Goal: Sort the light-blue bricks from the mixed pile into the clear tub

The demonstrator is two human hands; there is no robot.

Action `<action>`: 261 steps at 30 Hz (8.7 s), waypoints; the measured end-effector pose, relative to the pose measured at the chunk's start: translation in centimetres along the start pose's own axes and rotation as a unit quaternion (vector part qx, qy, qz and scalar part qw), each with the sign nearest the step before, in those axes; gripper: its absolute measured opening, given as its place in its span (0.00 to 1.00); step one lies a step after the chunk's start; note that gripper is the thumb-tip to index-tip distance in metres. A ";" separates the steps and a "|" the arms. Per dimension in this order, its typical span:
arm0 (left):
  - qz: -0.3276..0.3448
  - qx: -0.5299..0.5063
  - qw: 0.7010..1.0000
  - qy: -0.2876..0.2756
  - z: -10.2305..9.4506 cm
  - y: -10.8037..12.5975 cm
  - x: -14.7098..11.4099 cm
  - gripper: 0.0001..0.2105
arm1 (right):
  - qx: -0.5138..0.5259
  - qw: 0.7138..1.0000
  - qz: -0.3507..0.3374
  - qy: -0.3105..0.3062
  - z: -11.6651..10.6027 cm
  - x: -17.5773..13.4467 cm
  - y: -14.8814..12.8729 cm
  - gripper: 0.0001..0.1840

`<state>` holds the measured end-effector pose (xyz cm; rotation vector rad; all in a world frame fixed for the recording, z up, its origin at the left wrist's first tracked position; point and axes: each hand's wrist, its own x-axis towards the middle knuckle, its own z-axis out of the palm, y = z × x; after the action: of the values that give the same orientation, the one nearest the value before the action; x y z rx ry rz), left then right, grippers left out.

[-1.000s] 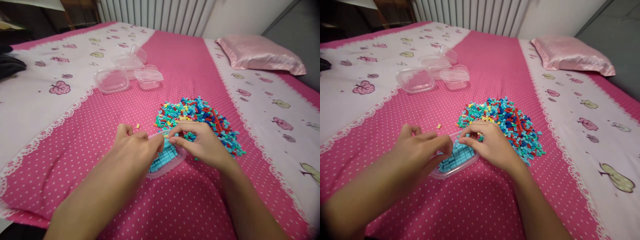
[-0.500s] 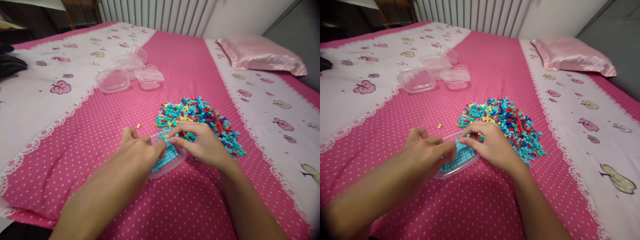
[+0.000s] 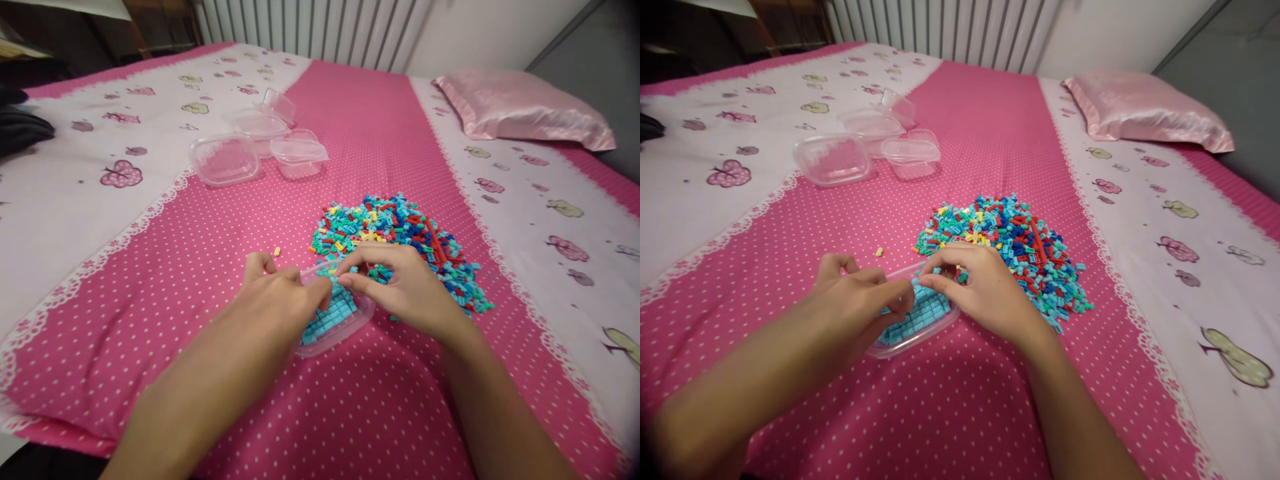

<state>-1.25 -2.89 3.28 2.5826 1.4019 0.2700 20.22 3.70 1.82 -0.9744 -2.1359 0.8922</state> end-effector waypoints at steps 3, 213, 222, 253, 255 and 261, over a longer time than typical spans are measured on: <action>-0.005 -0.011 1.000 -0.015 -0.2 0.2 0.0 0.11 | 0.003 1.000 0.002 0.000 0.0 0.0 0.0 0.04; -0.062 0.002 0.984 0.167 -0.3 -0.2 2.0 0.04 | 0.035 0.999 0.012 0.033 1.4 -0.1 -0.7 0.08; -0.089 0.005 0.989 0.121 -0.2 0.3 1.7 0.05 | 0.028 1.000 0.003 0.011 1.2 -0.2 -0.7 0.03; -0.112 0.161 0.980 0.030 0.9 1.6 1.5 0.11 | -0.013 0.999 -0.027 0.026 1.1 -0.1 -0.7 0.06; -0.114 0.158 0.981 0.026 0.8 1.6 1.6 0.10 | -0.012 0.999 -0.023 0.024 1.1 -0.2 -0.7 0.06; -0.114 0.149 0.982 0.020 0.6 1.6 1.8 0.10 | -0.015 0.999 -0.021 0.023 1.1 -0.2 -0.7 0.06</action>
<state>1.15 -2.29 3.18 2.6171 1.8614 0.0806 19.22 2.88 1.68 -0.9512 -2.1283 0.8119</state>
